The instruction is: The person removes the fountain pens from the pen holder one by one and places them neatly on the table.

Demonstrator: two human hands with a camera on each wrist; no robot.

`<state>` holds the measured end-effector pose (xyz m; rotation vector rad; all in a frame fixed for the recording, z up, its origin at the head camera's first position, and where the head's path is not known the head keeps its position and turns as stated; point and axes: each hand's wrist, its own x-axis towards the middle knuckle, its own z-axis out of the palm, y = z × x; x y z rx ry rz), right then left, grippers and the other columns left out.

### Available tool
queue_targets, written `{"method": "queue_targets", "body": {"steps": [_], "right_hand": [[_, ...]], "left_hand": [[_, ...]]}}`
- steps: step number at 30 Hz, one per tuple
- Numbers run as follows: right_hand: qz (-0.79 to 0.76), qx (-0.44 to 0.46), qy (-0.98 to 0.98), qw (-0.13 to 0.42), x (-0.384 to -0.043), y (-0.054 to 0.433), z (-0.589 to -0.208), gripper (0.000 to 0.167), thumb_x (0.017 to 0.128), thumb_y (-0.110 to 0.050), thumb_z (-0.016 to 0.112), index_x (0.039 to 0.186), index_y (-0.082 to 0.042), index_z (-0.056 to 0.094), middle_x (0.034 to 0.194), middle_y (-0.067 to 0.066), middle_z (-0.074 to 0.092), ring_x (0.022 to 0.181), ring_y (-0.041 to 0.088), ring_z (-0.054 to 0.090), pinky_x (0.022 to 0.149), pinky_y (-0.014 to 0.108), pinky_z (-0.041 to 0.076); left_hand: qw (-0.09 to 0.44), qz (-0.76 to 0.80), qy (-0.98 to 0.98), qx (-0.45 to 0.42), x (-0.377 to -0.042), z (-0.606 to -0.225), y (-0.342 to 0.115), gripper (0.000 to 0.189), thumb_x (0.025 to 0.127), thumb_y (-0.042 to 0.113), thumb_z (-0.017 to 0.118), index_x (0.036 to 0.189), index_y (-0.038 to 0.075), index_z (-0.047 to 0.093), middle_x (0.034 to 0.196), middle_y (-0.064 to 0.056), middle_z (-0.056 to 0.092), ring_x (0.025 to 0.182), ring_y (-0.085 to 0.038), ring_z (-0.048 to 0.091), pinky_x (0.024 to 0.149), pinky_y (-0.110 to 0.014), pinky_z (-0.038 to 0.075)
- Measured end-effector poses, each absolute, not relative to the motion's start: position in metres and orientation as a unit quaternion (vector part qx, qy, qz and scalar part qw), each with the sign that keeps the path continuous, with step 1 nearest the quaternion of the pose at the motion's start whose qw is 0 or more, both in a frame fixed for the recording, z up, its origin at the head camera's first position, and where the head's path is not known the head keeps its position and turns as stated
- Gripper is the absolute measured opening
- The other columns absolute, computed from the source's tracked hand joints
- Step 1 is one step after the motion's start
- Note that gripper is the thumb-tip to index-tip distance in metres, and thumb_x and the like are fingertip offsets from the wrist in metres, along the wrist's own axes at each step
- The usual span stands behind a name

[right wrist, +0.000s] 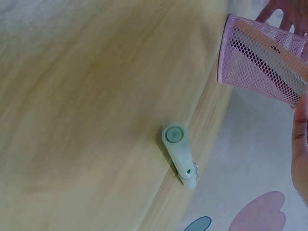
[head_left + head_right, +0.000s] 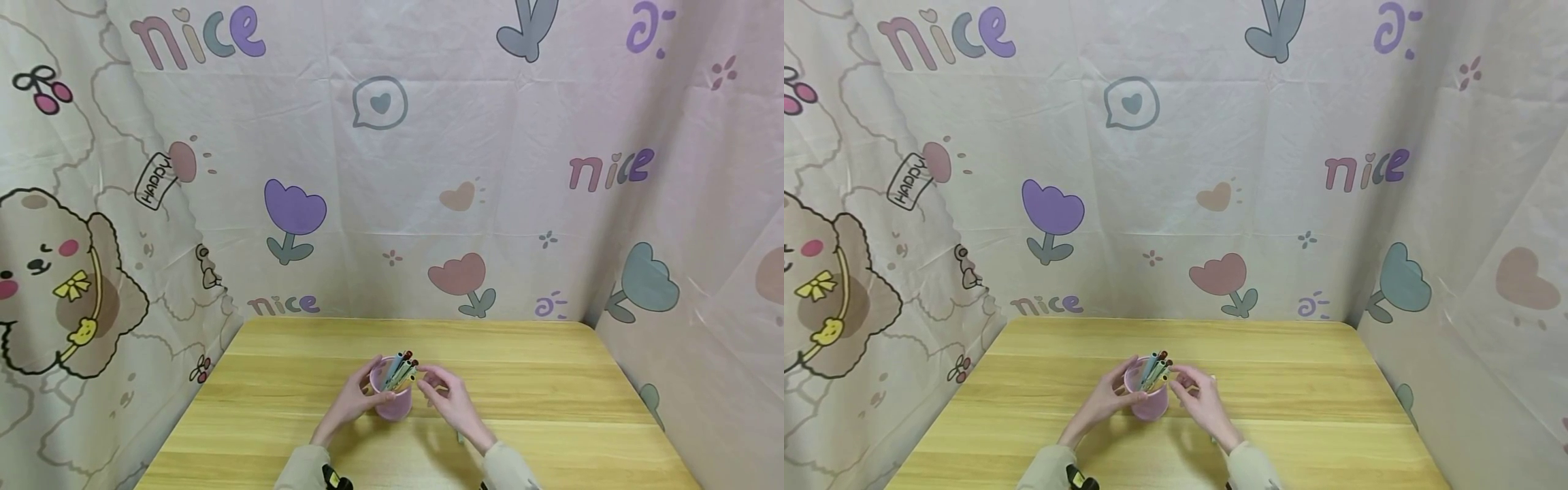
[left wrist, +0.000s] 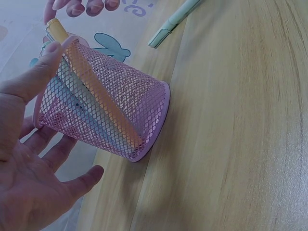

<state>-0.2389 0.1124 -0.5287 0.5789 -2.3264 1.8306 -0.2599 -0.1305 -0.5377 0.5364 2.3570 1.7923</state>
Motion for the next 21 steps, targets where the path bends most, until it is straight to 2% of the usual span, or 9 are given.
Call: {"method": "queue_targets", "body": {"steps": [6,10,14,18,21], "right_hand": [[0.598,0.219,-0.767,0.076,-0.242,0.11,-0.531,0.032,0.096,-0.01,0.066,0.126,0.002,0.064,0.092,0.02,0.067,0.07,0.002,0.059,0.056,0.032,0.062],[0.591,0.226,-0.77,0.089,-0.237,0.105,-0.522,0.03,0.094,-0.001,0.064,0.123,0.009,0.063,0.088,0.025,0.065,0.065,0.01,0.059,0.052,0.024,0.058],[0.586,0.23,-0.772,0.086,-0.227,0.102,-0.503,0.029,0.094,0.002,0.063,0.122,0.013,0.062,0.085,0.027,0.064,0.062,0.019,0.059,0.051,0.024,0.057],[0.583,0.231,-0.775,0.075,-0.221,0.1,-0.491,0.03,0.095,-0.001,0.064,0.122,0.012,0.063,0.086,0.028,0.065,0.063,0.011,0.058,0.052,0.028,0.059],[0.578,0.225,-0.781,0.066,-0.225,0.098,-0.495,0.031,0.095,-0.001,0.064,0.123,0.011,0.062,0.088,0.03,0.065,0.065,0.002,0.056,0.054,0.026,0.059]], "left_hand": [[0.068,0.592,0.783,0.179,-0.26,-0.538,-0.131,0.091,0.087,0.022,0.08,0.157,0.0,0.027,0.159,-0.03,0.034,0.143,-0.053,0.037,0.115,-0.069,0.035],[0.066,0.591,0.782,0.184,-0.26,-0.539,-0.131,0.092,0.087,0.022,0.08,0.157,-0.001,0.026,0.158,-0.031,0.033,0.143,-0.054,0.037,0.114,-0.069,0.035],[0.066,0.591,0.782,0.185,-0.261,-0.539,-0.131,0.092,0.087,0.022,0.08,0.157,-0.001,0.026,0.159,-0.031,0.032,0.143,-0.055,0.037,0.114,-0.07,0.034],[0.065,0.591,0.782,0.186,-0.26,-0.539,-0.131,0.091,0.087,0.022,0.08,0.157,-0.001,0.027,0.159,-0.031,0.032,0.143,-0.055,0.037,0.114,-0.07,0.035],[0.064,0.593,0.78,0.186,-0.26,-0.539,-0.131,0.091,0.087,0.022,0.08,0.157,0.0,0.027,0.159,-0.03,0.032,0.143,-0.054,0.037,0.114,-0.07,0.035]]}}
